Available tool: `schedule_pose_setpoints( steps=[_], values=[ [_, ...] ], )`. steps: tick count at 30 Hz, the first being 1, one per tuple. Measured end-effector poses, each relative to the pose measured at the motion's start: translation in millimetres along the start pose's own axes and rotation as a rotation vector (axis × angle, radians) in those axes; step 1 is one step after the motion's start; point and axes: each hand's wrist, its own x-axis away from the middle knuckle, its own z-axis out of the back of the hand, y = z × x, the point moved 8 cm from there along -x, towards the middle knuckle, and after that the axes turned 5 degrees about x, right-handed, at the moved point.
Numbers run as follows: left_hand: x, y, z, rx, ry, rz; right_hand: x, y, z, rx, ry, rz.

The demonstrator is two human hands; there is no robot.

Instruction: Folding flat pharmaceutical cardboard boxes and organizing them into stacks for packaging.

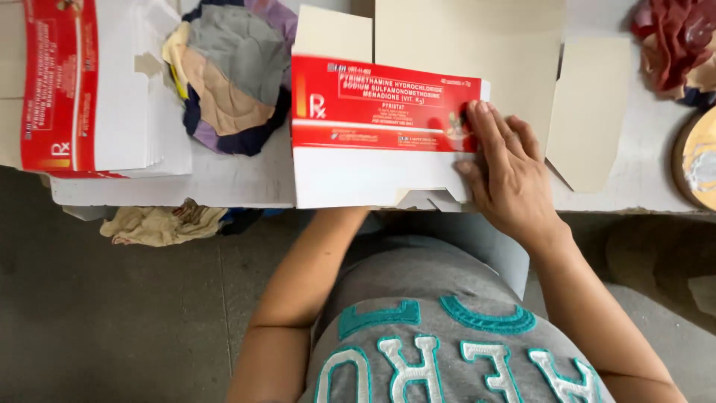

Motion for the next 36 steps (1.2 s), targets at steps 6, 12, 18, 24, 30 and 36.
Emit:
schedule_pose_setpoints(
  steps=[6, 12, 18, 24, 30, 36],
  values=[
    [-10.5, -32.5, 65.8, 0.013, 0.196, 0.011, -1.4, 7.4, -5.1, 0.012, -0.034, -0.099],
    [1.6, -24.5, 23.6, 0.315, 0.166, 0.105, 2.1, 13.5, -2.9, -0.048, 0.041, -0.054],
    [3.7, -14.4, -11.2, -0.288, -0.103, -0.016, 5.5, 18.9, -8.3, -0.107, -0.008, -0.022],
    [0.5, -10.4, -11.0, -0.243, -0.146, -0.06, 8.2, 24.0, -9.3, -0.146, -0.014, -0.057],
    [-0.8, -10.2, -9.6, -0.251, -0.155, -0.048, 8.4, 25.3, -9.4, -0.17, 0.007, -0.044],
    [-2.7, -9.7, -9.7, -0.259, -0.178, -0.052, 8.7, 24.5, -7.5, -0.169, 0.026, -0.047]
  ],
)
